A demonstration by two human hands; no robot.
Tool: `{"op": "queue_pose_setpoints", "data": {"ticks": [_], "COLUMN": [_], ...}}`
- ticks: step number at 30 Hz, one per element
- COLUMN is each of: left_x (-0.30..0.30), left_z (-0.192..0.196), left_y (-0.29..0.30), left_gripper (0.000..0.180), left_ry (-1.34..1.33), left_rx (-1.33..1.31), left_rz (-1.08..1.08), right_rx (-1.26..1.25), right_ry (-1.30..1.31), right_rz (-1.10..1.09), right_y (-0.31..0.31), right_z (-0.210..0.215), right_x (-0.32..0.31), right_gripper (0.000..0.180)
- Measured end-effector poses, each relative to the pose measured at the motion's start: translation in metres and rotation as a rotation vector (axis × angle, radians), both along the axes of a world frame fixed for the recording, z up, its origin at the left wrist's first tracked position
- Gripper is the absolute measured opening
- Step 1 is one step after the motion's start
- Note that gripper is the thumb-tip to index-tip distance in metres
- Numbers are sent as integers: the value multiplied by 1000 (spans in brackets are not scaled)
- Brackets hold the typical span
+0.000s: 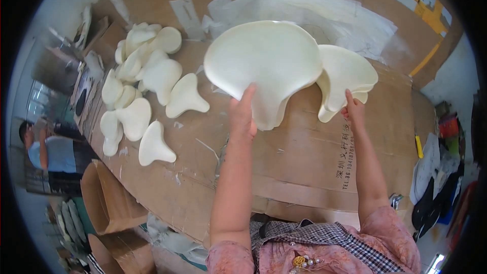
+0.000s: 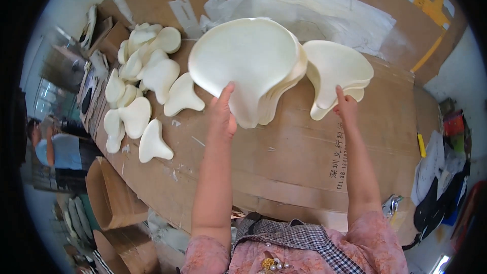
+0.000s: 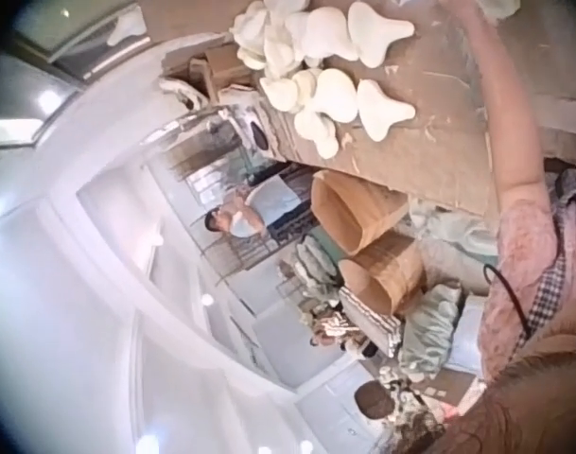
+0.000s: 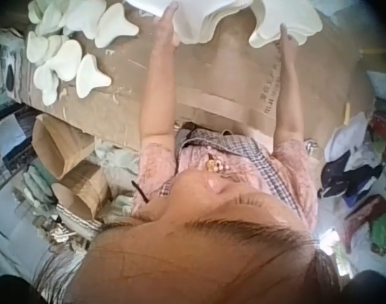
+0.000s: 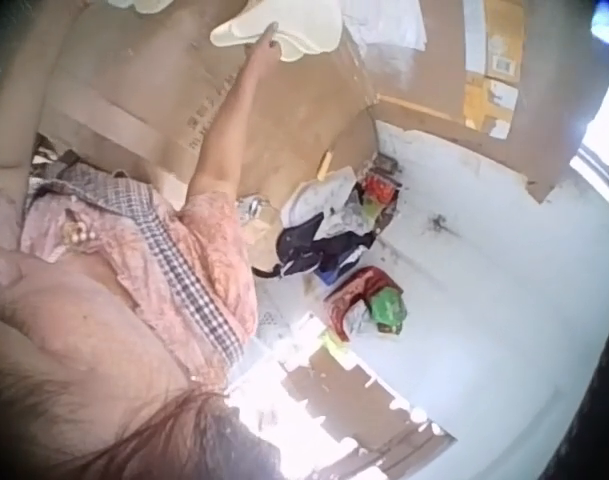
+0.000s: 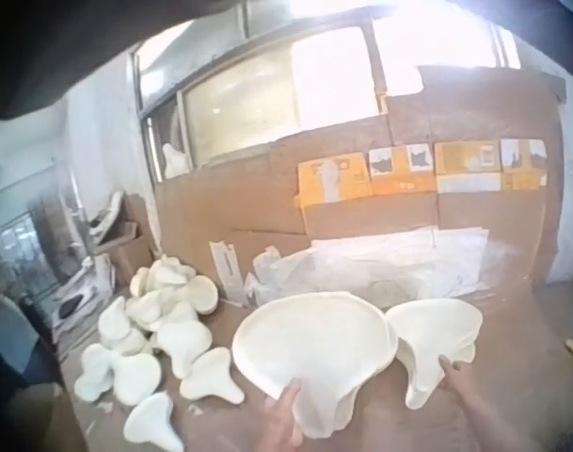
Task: Unpacking foam seat components from a large sack and applying spray adhesive or coating at a workbench.
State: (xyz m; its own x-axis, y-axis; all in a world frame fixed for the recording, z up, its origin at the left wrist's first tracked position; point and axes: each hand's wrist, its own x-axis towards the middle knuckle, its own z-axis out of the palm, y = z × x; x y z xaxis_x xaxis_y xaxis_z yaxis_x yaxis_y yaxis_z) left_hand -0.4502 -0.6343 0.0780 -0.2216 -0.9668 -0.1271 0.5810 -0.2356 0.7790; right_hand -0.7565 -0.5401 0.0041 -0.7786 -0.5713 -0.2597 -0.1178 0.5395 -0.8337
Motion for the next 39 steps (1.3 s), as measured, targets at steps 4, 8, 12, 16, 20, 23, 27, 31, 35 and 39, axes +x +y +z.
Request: {"op": "queue_pose_setpoints", "data": {"ticks": [4, 8, 12, 16, 20, 23, 27, 31, 35, 39], "left_x": [11, -1, -8, -30, -77, -116, -168, -194, -187, -167], "left_z": [-6, 2, 14, 47, 65, 73, 71, 12, 7, 16], "left_y": [6, 19, 34, 55, 66, 68, 69, 55, 65, 73], "left_gripper": [45, 45, 43, 38, 36, 37, 38, 45, 53, 55], "left_ry": [-56, -43, -138, -194, -132, -122, -153, -354, -342, -326], "left_rx": [103, 69, -114, -236, -349, -438, -443, -309, -363, -440], "left_rz": [-67, -106, -16, -50, -20, -90, -235, -418, -486, -481], "right_rx": [-205, -547, -657, -810, -798, -808, -803, -440, -483, -776], "right_ry": [-197, -256, -204, -184, -59, 107, 136, -13, -95, -109], "right_rz": [286, 596, 427, 327, 297, 201, 71, 13, 78, 146], "right_y": [15, -3, -9, 4, 24, 32, 40, 31, 40, 52], "right_z": [25, 24, 52, 77, 114, 116, 113, 60, 63, 78], "right_x": [63, 159, 203, 182, 143, 109, 62, 24, 14, 24], "right_gripper": [41, 64, 72, 66, 63, 58, 58, 61, 58, 52]}}
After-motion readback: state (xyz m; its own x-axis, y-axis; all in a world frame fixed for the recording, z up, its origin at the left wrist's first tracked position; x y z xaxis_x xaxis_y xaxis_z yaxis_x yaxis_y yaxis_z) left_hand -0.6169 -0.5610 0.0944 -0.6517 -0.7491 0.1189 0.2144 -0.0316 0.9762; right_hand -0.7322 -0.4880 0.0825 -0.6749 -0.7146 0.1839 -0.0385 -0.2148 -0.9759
